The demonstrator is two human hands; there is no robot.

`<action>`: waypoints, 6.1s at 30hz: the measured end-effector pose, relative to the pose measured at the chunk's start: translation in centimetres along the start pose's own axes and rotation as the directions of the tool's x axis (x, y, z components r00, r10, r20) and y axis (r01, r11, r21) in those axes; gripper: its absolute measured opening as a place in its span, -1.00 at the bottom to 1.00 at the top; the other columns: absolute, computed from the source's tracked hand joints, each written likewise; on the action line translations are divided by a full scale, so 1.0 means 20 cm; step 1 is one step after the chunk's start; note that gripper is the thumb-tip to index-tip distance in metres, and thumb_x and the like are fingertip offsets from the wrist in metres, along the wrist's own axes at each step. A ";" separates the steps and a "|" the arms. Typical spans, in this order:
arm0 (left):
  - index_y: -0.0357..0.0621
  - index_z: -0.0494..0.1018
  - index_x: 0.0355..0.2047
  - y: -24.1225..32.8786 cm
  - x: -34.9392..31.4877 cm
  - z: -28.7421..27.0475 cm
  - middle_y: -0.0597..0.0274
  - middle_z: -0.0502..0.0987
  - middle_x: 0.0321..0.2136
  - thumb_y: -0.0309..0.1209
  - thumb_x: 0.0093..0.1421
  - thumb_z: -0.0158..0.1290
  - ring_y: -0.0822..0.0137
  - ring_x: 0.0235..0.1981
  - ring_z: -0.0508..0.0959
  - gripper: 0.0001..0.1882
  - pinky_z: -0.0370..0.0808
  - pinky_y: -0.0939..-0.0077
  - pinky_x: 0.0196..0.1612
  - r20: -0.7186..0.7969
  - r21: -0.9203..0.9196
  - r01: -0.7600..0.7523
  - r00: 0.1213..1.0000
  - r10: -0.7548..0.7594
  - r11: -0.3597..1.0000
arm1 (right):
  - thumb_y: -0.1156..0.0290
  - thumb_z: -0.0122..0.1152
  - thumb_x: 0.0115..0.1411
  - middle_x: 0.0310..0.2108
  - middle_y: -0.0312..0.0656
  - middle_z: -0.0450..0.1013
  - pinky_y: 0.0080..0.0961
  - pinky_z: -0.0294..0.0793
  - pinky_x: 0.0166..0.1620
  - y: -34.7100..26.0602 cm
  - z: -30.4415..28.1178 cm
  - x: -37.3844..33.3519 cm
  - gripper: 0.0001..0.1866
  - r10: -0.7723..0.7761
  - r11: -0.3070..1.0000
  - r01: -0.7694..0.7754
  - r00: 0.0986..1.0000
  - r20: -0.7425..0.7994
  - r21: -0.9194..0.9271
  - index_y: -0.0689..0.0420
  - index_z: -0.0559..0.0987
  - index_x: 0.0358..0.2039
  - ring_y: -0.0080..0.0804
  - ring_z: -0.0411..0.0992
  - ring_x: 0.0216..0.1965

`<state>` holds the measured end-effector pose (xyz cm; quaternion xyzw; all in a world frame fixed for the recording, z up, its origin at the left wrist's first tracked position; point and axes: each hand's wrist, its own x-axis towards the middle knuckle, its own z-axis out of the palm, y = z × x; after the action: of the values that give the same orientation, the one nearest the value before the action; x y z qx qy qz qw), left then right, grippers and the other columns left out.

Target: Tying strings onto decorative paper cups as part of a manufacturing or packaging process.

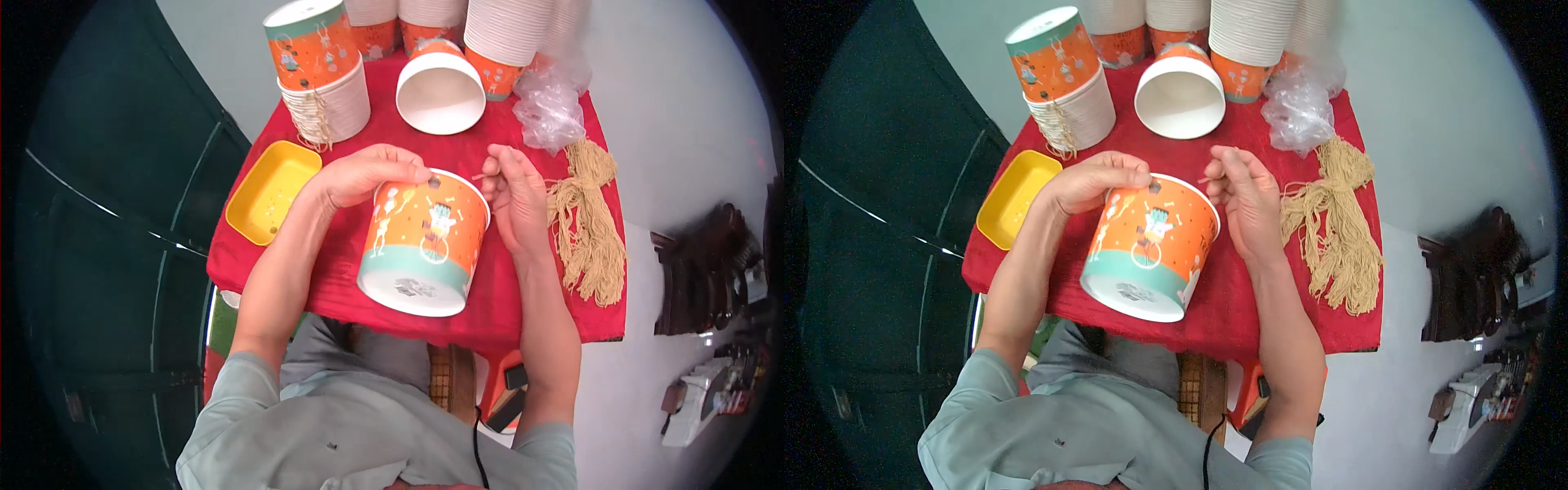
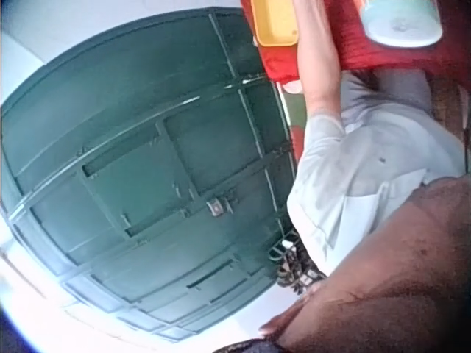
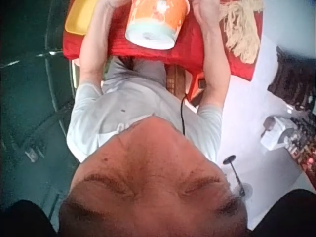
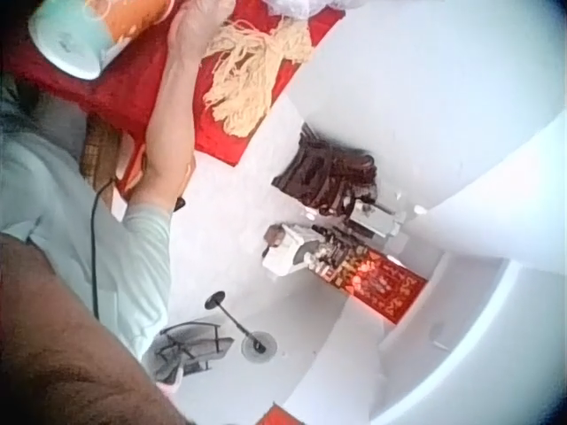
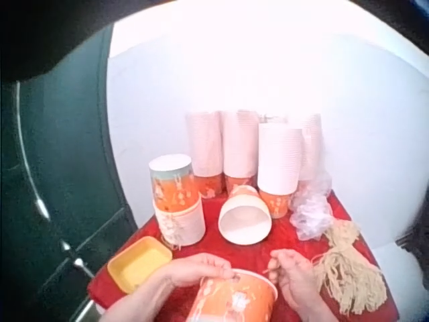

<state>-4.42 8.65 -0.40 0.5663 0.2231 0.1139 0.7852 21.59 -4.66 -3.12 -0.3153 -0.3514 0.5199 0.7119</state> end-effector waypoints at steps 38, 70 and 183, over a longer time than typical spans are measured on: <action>-0.27 0.66 0.01 -0.03 -0.12 0.46 0.29 0.74 -0.17 -0.43 0.49 0.27 0.50 -0.09 0.70 -0.81 0.64 0.46 -0.02 0.001 0.542 -0.451 0.844 0.536 0.709 | 0.53 0.28 0.56 0.05 0.07 0.75 -0.29 0.61 0.36 -0.15 0.20 -0.20 -0.58 -0.224 0.932 0.291 0.931 0.287 -0.216 0.35 0.51 0.35 -0.30 0.67 0.22; -0.21 0.64 -0.14 -0.05 -0.09 0.43 0.42 0.61 -0.33 -0.32 0.52 0.26 0.64 -0.24 0.56 -0.81 0.53 0.53 -0.17 -0.039 0.286 -0.343 0.929 0.369 0.895 | 0.58 0.25 0.56 0.01 0.03 0.75 -0.28 0.60 0.32 -0.13 0.14 -0.15 -0.66 -0.202 0.906 0.270 0.953 0.227 -0.327 0.29 0.42 0.26 -0.36 0.68 0.15; -0.19 0.57 -0.12 -0.02 -0.10 0.37 0.07 0.69 -0.32 -0.43 0.44 0.24 0.02 -0.31 0.74 -0.88 0.61 0.16 -0.26 0.050 0.832 -0.515 0.435 0.899 0.204 | 0.67 0.53 0.14 0.06 -0.02 0.70 -0.25 0.68 0.17 -0.04 0.29 -0.17 -0.55 -0.487 0.318 0.565 0.786 0.380 -0.761 0.20 0.74 0.08 -0.13 0.69 0.09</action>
<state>-2.60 1.36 1.55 0.8229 0.1241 0.4992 0.2413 16.48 -7.70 0.09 -0.4664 -0.6682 0.0327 0.5786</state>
